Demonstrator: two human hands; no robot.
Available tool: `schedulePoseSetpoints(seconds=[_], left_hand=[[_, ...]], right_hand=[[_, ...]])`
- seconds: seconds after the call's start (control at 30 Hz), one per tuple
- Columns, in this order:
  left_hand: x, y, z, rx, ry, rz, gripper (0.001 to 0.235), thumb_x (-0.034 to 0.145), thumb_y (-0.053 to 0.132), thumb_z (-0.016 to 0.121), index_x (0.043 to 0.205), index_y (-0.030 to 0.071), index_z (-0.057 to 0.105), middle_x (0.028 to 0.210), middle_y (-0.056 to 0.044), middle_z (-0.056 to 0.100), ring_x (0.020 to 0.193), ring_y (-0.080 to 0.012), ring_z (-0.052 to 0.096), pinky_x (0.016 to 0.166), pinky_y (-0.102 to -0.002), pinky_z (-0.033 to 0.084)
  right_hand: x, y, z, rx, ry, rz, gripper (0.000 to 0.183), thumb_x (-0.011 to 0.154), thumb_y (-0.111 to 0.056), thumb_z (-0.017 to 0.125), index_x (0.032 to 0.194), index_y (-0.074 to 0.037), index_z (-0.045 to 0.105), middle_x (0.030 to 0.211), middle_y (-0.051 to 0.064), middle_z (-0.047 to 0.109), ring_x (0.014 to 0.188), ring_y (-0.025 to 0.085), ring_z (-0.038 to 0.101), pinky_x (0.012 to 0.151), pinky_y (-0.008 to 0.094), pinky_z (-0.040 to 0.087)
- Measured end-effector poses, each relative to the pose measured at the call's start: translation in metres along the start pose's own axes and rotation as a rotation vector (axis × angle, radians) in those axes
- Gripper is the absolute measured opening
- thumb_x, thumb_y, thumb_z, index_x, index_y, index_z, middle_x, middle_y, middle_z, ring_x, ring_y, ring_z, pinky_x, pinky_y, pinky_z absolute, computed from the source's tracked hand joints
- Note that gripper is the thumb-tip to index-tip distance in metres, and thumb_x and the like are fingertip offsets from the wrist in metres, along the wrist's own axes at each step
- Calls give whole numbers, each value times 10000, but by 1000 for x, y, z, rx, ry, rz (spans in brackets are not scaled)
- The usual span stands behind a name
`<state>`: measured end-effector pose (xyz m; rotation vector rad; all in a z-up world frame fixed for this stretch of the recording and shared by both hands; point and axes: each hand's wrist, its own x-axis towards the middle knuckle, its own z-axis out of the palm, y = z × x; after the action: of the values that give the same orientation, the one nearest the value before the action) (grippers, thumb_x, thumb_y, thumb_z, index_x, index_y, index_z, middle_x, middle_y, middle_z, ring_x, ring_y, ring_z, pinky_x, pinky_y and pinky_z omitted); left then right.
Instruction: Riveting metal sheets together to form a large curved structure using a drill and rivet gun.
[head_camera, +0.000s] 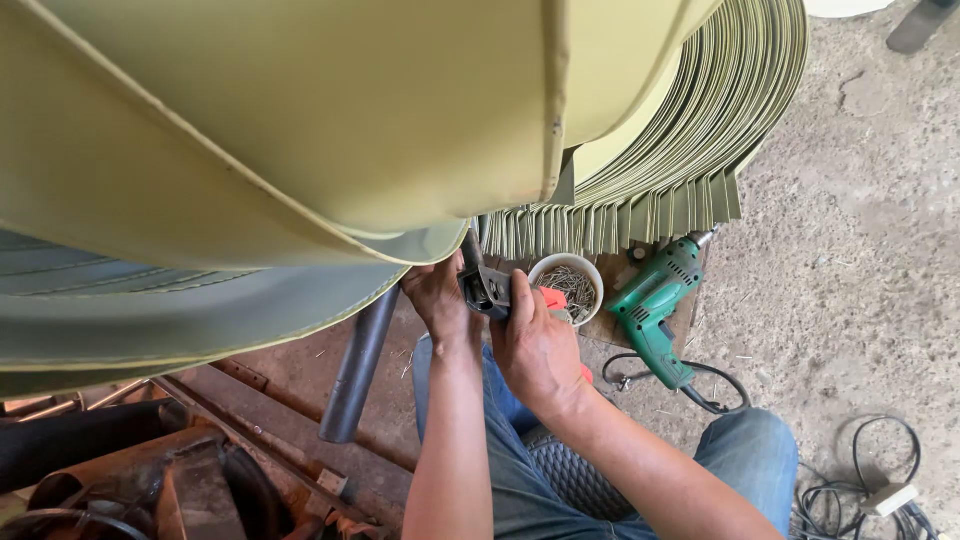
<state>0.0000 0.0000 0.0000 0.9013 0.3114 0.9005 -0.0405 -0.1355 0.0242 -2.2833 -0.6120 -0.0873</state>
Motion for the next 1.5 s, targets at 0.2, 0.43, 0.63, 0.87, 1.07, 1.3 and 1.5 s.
schedulePoseSetpoints(seconds=[0.2,0.43,0.63,0.87,1.07,1.3,1.5], left_hand=[[-5,7,3,-48,-106,43,160,1021,16,768,940,80,646,845,33,600,747,-70,529,679,-243,431],[1,-10,-10,-119,-68,103,229,912,-2,804,879,126,617,880,-10,663,757,-127,575,669,-289,446],[-5,11,4,-79,-122,25,144,974,-42,747,1061,42,669,1021,-71,664,956,-194,608,905,-343,494],[-17,34,37,-249,-156,-211,568,946,258,764,1405,21,528,1367,-111,604,1274,-259,602,1155,-498,472],[-30,33,34,-179,-329,-198,911,822,297,903,1526,47,382,1450,-106,544,1342,-262,584,1205,-486,467],[-37,14,24,-72,-430,-231,926,763,7,940,1412,47,281,1358,-258,602,1059,-312,660,932,-454,611],[-39,39,61,57,-283,-61,820,735,-24,876,1378,71,377,1366,-50,490,1108,-189,643,1022,-409,591]], right_hand=[[7,-5,-24,-96,-48,-81,684,887,-194,700,1414,119,395,975,230,647,652,374,674,530,451,554],[30,22,-45,54,-63,-135,596,846,-157,720,1360,36,486,850,217,705,723,423,683,603,512,541],[18,9,-10,155,-28,-14,677,843,-147,714,1410,68,413,782,270,690,648,451,671,573,540,540],[25,3,-12,126,18,67,581,892,-196,703,1359,49,458,758,257,688,606,432,678,534,528,535],[31,1,-17,87,9,90,542,909,-224,694,1331,44,485,679,239,678,606,429,680,528,525,530],[29,-3,-28,76,13,-9,529,861,-116,641,1347,37,500,774,225,701,680,418,693,583,503,547],[37,1,-46,115,-15,-59,534,878,-88,653,1387,-3,518,799,223,700,754,416,699,651,514,536]])
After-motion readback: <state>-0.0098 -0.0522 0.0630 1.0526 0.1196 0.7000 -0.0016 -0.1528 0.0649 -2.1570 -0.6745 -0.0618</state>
